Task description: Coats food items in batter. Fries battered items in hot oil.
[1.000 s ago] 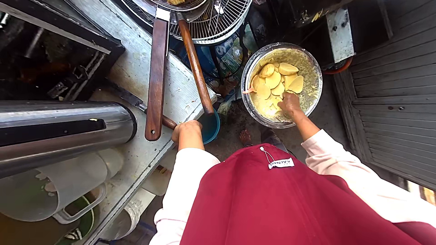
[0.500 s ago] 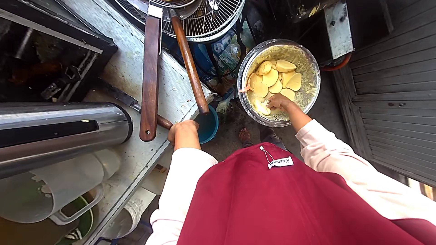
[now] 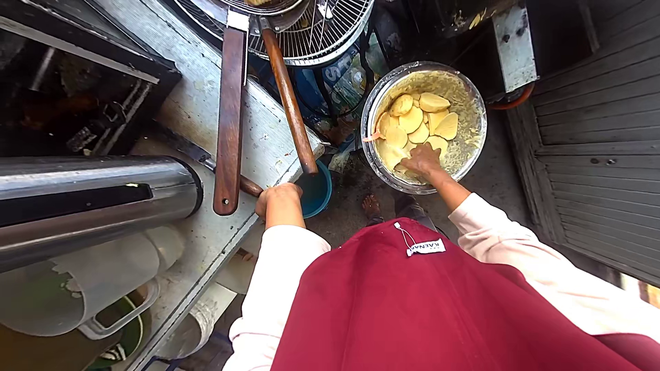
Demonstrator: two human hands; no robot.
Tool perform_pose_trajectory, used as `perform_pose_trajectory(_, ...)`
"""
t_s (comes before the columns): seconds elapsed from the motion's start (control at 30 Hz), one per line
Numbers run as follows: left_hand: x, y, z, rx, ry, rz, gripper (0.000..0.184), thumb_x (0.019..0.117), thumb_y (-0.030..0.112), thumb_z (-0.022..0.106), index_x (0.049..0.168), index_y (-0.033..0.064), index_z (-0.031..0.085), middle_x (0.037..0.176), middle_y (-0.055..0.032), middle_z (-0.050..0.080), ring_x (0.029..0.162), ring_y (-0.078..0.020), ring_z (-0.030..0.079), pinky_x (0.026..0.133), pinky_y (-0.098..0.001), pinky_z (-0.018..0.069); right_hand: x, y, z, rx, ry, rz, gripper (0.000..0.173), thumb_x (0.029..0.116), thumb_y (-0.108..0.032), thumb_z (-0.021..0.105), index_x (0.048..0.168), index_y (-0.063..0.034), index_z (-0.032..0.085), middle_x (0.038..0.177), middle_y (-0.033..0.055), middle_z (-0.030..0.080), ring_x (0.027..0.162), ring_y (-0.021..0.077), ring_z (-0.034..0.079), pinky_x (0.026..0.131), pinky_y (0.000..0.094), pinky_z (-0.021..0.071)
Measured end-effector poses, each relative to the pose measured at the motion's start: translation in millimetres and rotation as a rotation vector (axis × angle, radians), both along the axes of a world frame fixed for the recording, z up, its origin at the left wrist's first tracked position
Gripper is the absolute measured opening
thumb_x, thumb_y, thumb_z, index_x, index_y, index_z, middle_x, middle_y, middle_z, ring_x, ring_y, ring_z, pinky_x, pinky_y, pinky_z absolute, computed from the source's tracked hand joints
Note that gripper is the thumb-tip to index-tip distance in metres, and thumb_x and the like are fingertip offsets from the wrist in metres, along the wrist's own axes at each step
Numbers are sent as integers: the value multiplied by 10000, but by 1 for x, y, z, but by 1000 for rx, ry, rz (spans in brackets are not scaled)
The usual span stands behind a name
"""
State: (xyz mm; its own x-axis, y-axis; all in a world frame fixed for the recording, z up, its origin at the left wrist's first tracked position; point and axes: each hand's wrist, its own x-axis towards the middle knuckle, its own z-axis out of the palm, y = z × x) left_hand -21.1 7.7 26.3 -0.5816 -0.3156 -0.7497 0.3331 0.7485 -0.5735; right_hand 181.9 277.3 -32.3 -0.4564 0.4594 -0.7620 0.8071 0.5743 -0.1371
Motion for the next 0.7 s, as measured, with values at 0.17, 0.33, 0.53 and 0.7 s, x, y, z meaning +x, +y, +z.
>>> perform_pose_trajectory(0.17, 1, 1, 2, 3, 18, 47, 521, 954, 493, 590, 1150, 24, 703, 1179, -216, 693, 1110, -396, 674, 840, -611, 537, 9, 15, 9, 80, 112, -64, 442, 960, -391, 672, 1185, -14, 725, 1311, 228, 638, 1350, 436, 486, 1065, 693, 341)
perform_pose_trajectory(0.33, 0, 2, 2, -6, 8, 57, 531, 955, 490, 597, 1181, 19, 691, 1209, -219, 681, 1131, -390, 665, 861, -607, 531, 0, 18, 7, 108, 103, 57, 396, 1001, -311, 587, 1190, 13, 715, 1275, 239, 649, 1326, 427, 510, 1073, 644, 356)
perform_pose_trajectory(0.53, 1, 4, 7, 2, -23, 9, 487, 978, 456, 574, 1153, 17, 694, 1162, -223, 693, 1077, -399, 683, 816, -614, 539, 7, 17, -8, -81, 33, 71, 393, 1005, -298, 620, 1134, 65, 700, 1248, 299, 649, 1290, 479, 539, 1050, 678, 390)
perform_pose_trajectory(0.7, 1, 1, 2, -1, -18, -1, 467, 977, 459, 556, 1141, 48, 704, 1147, -214, 701, 1066, -400, 689, 799, -616, 544, 11, 14, -23, -144, 46, -166, 374, 956, -293, 690, 1077, 61, 692, 1145, 293, 672, 1126, 454, 640, 930, 671, 486)
